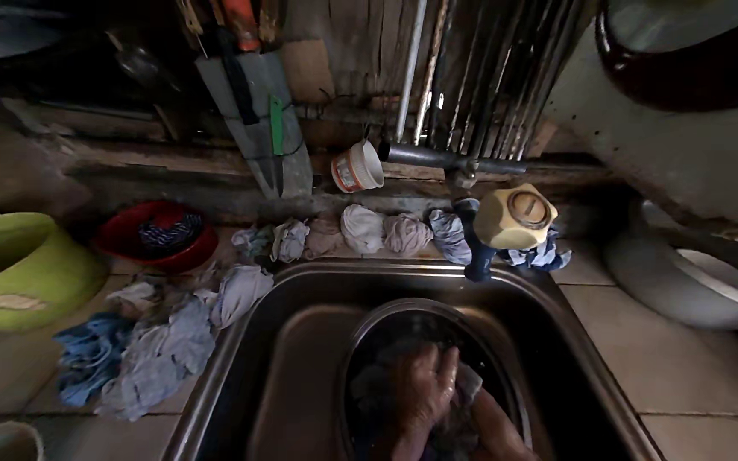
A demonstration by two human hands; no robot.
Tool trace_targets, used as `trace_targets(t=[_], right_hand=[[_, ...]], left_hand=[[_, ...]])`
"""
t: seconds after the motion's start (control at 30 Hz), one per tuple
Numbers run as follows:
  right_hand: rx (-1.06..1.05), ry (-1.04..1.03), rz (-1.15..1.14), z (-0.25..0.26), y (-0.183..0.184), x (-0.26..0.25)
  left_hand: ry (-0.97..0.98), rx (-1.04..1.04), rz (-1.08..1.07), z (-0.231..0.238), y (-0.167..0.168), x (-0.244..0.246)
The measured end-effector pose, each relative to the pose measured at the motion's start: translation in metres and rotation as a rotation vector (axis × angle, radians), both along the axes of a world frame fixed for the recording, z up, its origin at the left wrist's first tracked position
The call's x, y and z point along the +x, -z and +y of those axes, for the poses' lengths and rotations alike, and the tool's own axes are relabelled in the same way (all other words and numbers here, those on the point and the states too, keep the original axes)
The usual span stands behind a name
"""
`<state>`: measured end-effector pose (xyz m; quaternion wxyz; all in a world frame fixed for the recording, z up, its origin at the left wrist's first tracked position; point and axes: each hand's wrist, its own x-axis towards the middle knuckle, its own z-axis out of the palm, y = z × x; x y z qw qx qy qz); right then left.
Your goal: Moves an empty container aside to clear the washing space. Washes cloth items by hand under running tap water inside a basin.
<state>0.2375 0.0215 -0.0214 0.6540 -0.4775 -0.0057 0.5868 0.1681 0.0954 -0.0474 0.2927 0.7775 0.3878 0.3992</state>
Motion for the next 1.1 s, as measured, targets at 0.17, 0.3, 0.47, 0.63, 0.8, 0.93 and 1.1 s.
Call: trace_targets(t=[0.17, 0.3, 0.47, 0.63, 0.8, 0.93, 1.1], right_hand=[[-0.014, -0.242, -0.446, 0.002, -0.011, 0.028], [-0.155, -1.007, -1.215, 0.002, -0.014, 0.056], [-0.228, -1.185, -1.733, -0.013, 0.064, 0.026], [-0.245, -1.138, -1.695, -0.009, 0.08, 0.03], [-0.284, -1.006, -0.91, 0.005, 0.039, 0.055], [0.263, -0.482, -0.245, -0.008, -0.028, 0.07], [0.451, -0.016, -0.008, -0.01, -0.071, 0.068]], left_hand=[[0.265, -0.158, -0.028, -0.013, -0.025, -0.017], [0.338, -0.353, 0.529, 0.058, -0.006, -0.056], [0.602, -0.377, 0.95, 0.045, 0.023, -0.048], [0.644, -0.379, 0.863, 0.05, 0.063, -0.036], [0.721, -0.36, 0.684, 0.068, 0.037, -0.029], [0.455, -0.63, -0.151, 0.043, -0.001, -0.055], [0.342, -0.364, -0.022, 0.046, 0.025, -0.08]])
